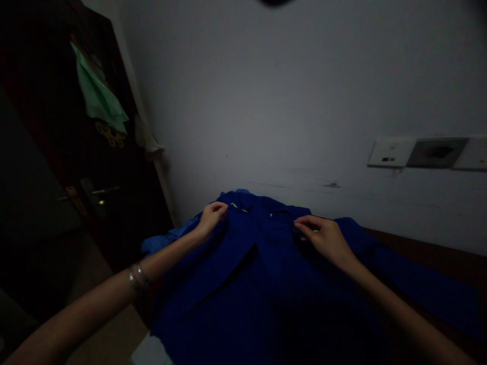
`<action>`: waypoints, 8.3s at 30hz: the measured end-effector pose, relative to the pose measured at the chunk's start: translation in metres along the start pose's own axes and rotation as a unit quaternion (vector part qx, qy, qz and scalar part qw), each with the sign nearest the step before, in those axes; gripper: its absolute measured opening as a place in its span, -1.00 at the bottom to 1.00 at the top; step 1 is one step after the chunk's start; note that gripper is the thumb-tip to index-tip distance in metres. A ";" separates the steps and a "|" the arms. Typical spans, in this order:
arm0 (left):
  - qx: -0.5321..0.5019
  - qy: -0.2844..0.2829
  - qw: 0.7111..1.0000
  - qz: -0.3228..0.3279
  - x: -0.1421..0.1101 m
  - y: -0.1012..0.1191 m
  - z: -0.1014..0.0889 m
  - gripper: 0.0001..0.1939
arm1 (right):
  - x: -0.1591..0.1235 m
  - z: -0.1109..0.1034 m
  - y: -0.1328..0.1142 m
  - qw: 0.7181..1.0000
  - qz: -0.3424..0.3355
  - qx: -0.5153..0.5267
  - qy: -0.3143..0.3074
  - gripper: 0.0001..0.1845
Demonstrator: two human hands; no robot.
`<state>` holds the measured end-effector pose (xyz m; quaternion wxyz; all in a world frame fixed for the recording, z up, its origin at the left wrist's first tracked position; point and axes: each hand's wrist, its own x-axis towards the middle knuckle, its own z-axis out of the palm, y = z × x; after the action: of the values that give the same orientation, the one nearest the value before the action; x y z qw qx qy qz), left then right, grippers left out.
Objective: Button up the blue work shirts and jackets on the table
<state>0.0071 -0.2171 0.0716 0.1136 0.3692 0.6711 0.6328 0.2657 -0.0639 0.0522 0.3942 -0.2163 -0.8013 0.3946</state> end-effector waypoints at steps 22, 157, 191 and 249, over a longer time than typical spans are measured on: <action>0.018 -0.272 0.958 -0.086 -0.060 0.026 0.052 -0.61 | -0.007 -0.013 -0.024 0.997 -0.038 0.059 -0.032 -0.75; 0.008 -0.225 0.971 0.076 -0.084 0.029 0.049 -0.91 | -0.026 0.054 -0.044 0.954 0.129 0.200 -0.181 -0.62; 0.185 -0.256 0.944 0.093 -0.077 0.019 0.043 -0.83 | -0.026 0.057 -0.037 0.962 0.160 0.170 -0.140 -0.68; 0.324 -0.278 0.864 0.269 0.176 0.035 0.091 -0.16 | 0.234 -0.050 -0.045 0.899 -0.131 -0.389 -0.153 -0.69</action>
<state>-0.0477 -0.0374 0.1443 -0.0050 0.7115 0.6539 0.2573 0.1645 0.0865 0.2152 0.1992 -0.1821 -0.9626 0.0239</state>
